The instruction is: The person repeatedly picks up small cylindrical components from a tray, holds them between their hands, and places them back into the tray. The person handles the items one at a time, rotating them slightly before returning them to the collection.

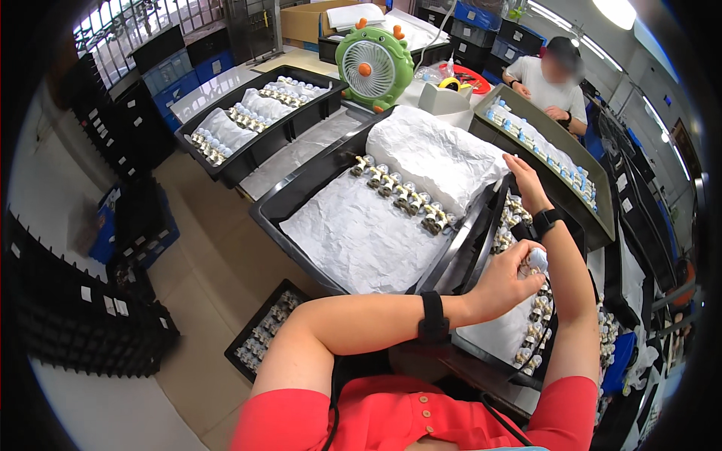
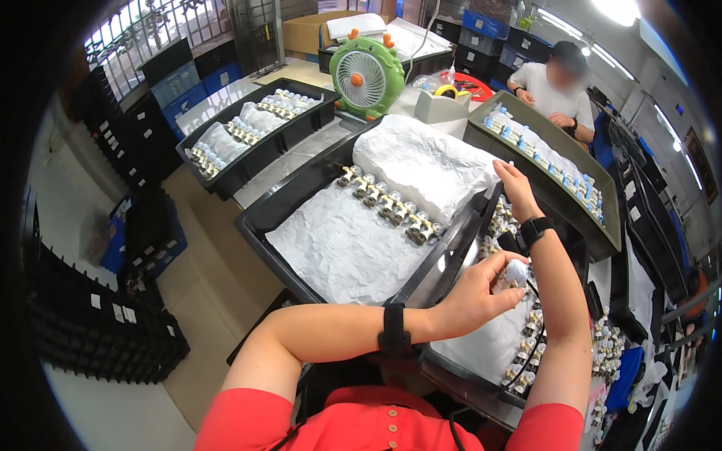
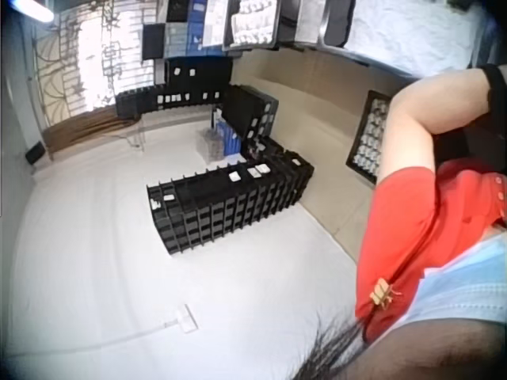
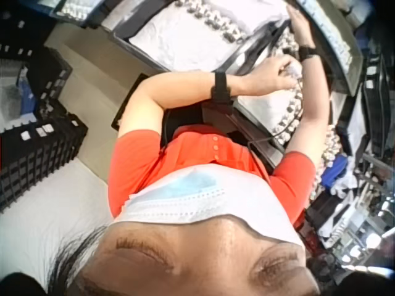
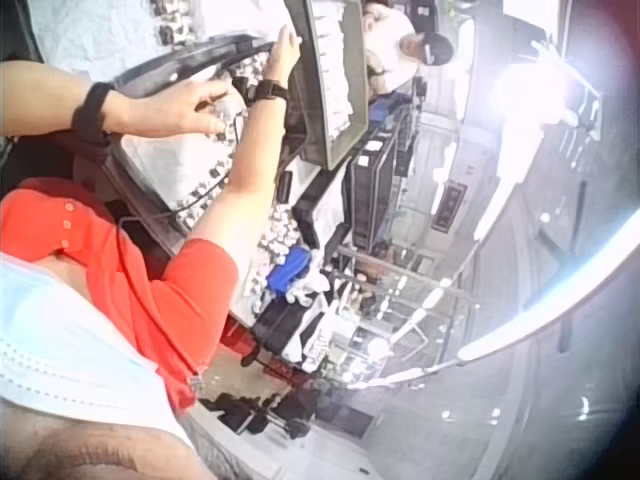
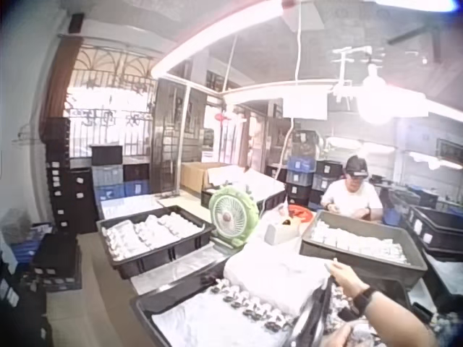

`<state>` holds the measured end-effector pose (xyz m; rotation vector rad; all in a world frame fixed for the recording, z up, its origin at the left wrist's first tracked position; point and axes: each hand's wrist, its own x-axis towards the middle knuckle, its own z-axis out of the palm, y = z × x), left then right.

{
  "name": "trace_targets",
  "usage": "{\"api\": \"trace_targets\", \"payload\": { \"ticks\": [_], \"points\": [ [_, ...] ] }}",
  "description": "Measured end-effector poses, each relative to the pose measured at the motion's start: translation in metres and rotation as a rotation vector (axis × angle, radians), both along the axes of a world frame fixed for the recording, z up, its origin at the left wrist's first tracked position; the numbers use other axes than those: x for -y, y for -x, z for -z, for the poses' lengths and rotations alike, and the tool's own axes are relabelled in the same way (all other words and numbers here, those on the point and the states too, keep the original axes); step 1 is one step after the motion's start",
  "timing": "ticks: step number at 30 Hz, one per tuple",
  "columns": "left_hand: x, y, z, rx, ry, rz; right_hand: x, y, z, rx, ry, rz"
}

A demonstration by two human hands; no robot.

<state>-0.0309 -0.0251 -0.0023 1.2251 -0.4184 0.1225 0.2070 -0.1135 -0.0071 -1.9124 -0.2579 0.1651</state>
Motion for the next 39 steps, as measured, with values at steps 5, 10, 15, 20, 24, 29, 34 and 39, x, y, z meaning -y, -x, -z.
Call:
{"api": "trace_targets", "payload": {
  "ticks": [5, 10, 15, 20, 24, 29, 34, 39],
  "points": [
    [-0.002, 0.002, -0.004, 0.006, -0.009, -0.001, -0.022, -0.022, 0.012, -0.004, -0.023, 0.086],
    [0.0, 0.003, -0.003, 0.038, -0.011, -0.021, -0.022, -0.031, 0.02, 0.065, -0.092, 0.043],
    [0.002, 0.002, 0.0, 0.079, -0.037, -0.079, -0.029, -0.02, 0.02, 0.449, 0.13, 0.099],
    [0.002, -0.001, -0.001, 0.088, -0.076, -0.083, -0.008, -0.054, 0.025, 0.219, 0.515, 0.22],
    [0.0, -0.002, -0.002, 0.098, -0.051, -0.114, -0.015, -0.049, 0.019, 0.256, 0.542, 0.15],
    [-0.002, -0.001, -0.003, 0.094, -0.054, -0.085, -0.034, -0.028, 0.012, 0.284, 0.022, -0.048],
    [0.0, 0.004, -0.007, 0.138, -0.05, -0.102, -0.059, 0.045, 0.0, 0.242, -0.281, -0.508],
    [-0.006, 0.01, -0.016, 0.19, -0.06, -0.073, -0.074, 0.136, -0.027, 0.528, 0.342, -0.954]
  ]
}}
